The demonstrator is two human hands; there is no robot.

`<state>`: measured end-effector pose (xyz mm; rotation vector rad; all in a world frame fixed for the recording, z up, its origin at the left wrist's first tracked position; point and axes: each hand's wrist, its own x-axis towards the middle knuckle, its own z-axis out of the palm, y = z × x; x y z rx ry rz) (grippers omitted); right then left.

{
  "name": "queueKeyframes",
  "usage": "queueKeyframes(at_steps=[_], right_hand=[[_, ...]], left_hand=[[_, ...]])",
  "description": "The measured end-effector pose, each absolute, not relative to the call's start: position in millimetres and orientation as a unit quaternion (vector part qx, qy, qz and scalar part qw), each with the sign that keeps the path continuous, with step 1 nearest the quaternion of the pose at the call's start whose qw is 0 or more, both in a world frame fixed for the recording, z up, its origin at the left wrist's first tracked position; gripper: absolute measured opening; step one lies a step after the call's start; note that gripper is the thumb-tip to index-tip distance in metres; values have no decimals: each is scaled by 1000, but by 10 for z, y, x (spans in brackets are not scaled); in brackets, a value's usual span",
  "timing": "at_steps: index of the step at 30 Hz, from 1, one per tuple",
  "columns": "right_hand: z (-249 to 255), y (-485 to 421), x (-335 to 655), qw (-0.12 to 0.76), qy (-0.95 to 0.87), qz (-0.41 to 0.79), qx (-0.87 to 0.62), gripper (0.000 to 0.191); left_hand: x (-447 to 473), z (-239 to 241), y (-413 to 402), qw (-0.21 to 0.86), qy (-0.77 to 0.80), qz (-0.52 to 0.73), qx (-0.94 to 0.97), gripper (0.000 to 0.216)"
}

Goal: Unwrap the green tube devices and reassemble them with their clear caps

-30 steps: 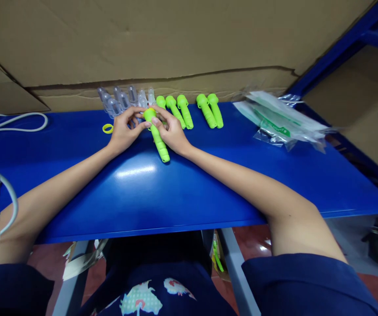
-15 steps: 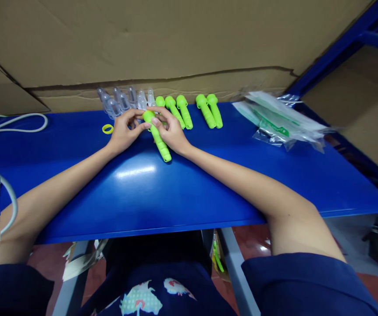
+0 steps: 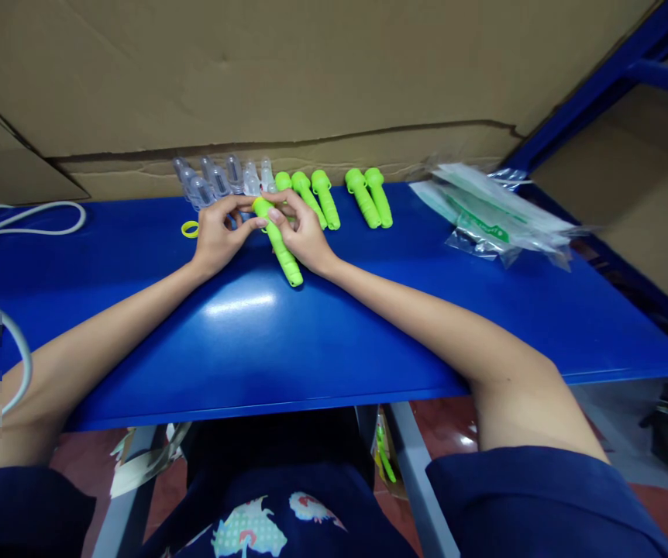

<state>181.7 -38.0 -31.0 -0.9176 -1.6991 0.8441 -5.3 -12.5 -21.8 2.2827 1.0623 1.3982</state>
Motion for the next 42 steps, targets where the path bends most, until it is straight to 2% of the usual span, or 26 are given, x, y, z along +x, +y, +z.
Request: queueKeyframes(at_steps=[12, 21, 35, 42], right_hand=[[-303, -378, 1816, 510, -684, 359, -379, 79], [-366, -316, 1836, 497, -686, 367, -384, 83], [-326, -352, 1797, 529, -667, 360, -382, 72], [-365, -334, 1824, 527, -684, 323, -388, 73]], left_hand=[[-60, -230, -134, 124, 379, 487, 777, 32], [-56, -209, -138, 119, 377, 485, 780, 35], [-59, -248, -131, 95, 394, 499, 766, 29], [-55, -259, -145, 76, 419, 494, 758, 29]])
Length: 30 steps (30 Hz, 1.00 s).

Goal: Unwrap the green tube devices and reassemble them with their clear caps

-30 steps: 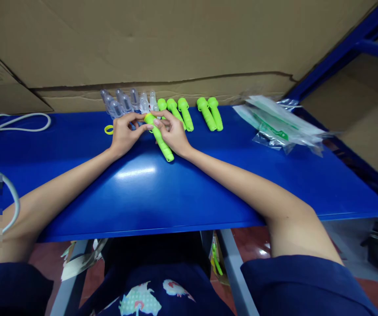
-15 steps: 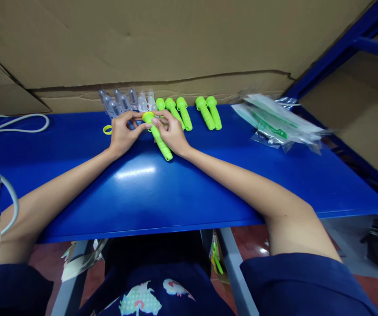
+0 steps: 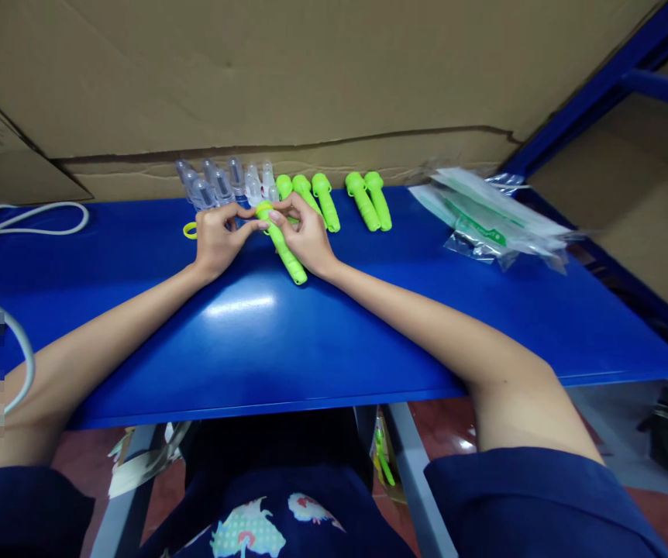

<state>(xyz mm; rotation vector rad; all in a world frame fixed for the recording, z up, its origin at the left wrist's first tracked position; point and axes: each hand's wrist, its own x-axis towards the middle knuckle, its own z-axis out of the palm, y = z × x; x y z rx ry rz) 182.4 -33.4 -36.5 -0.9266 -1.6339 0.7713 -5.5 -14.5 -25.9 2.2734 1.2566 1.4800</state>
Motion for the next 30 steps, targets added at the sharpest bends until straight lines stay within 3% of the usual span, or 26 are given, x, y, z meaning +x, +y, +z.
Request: queueKeyframes(at_steps=[14, 30], right_hand=[[-323, -341, 1813, 537, -695, 275, -392, 66], [-443, -258, 1851, 526, -714, 210, -412, 62]], left_hand=[[-54, -228, -164, 134, 386, 501, 763, 30], [-74, -234, -111, 130, 363, 496, 778, 30]])
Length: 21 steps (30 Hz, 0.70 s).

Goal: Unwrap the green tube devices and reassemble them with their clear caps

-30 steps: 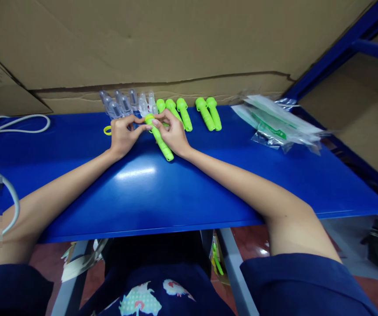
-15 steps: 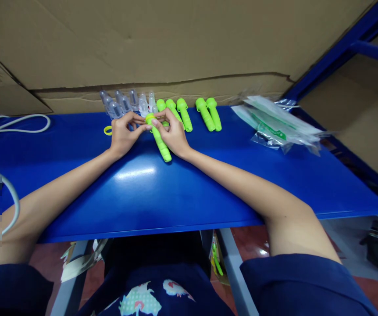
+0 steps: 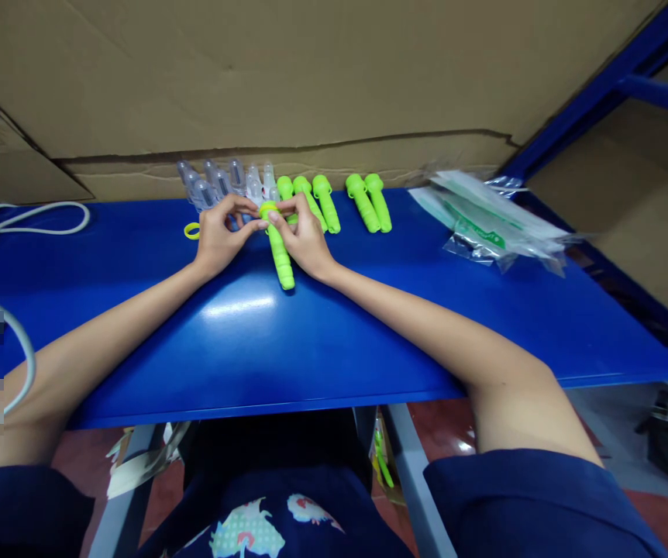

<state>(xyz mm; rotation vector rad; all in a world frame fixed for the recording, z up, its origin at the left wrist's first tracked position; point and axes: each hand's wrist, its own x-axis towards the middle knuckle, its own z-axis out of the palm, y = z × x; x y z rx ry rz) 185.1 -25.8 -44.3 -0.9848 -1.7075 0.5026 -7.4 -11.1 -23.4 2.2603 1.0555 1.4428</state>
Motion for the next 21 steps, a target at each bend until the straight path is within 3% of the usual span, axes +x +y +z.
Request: queueKeyframes(at_steps=[14, 21], right_hand=[[-483, -209, 1848, 548, -693, 249, -397, 64], [-460, -234, 1818, 563, -664, 283, -403, 69]], left_hand=[[-84, -195, -122, 122, 322, 514, 786, 32], [-89, -265, -13, 187, 322, 535, 758, 43]])
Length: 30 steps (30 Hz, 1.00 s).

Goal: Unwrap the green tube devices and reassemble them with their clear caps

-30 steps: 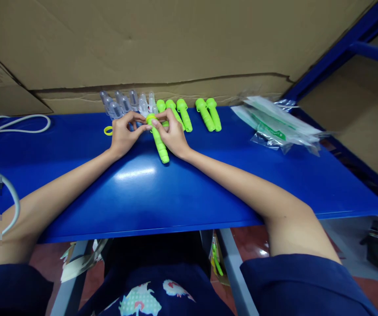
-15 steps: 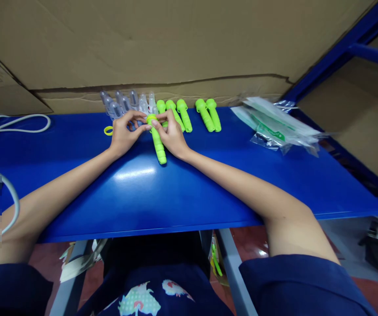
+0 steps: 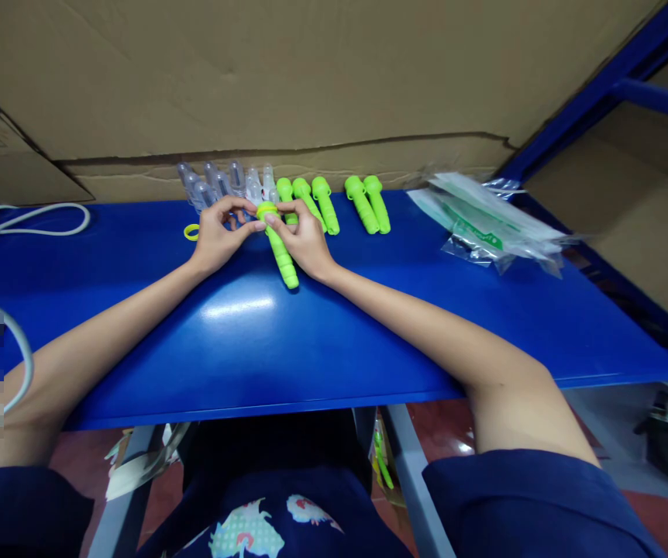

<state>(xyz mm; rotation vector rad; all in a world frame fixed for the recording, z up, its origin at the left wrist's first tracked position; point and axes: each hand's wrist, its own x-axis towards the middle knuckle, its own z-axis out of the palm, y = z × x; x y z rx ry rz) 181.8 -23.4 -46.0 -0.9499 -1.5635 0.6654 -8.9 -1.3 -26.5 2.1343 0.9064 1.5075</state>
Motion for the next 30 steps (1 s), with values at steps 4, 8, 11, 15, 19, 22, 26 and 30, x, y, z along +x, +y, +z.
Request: queueKeyframes(at_steps=[4, 8, 11, 15, 19, 22, 26, 30], right_hand=[[-452, -257, 1815, 557, -659, 292, -413, 69], [-449, -262, 1820, 548, -664, 286, -420, 68], [-438, -269, 1821, 544, -666, 281, -426, 69], [-421, -284, 1819, 537, -669, 277, -433, 70], [-408, -301, 1817, 535, -670, 272, -437, 70], [-402, -308, 1822, 536, -670, 270, -437, 70], [-401, -308, 1825, 542, -663, 286, -430, 67], [-412, -293, 1816, 545, -661, 308, -413, 67]], left_hand=[[-90, -281, 9, 204, 327, 525, 759, 45], [-94, -268, 5, 213, 316, 524, 762, 45], [-95, -263, 1, 216, 316, 523, 761, 45], [-93, -263, -3, 219, 316, 522, 762, 45], [-98, -256, -11, 212, 321, 518, 764, 45], [-103, -246, -21, 203, 321, 517, 767, 44], [-98, -252, -26, 189, 302, 529, 770, 45], [-82, -295, -13, 217, 291, 517, 775, 51]])
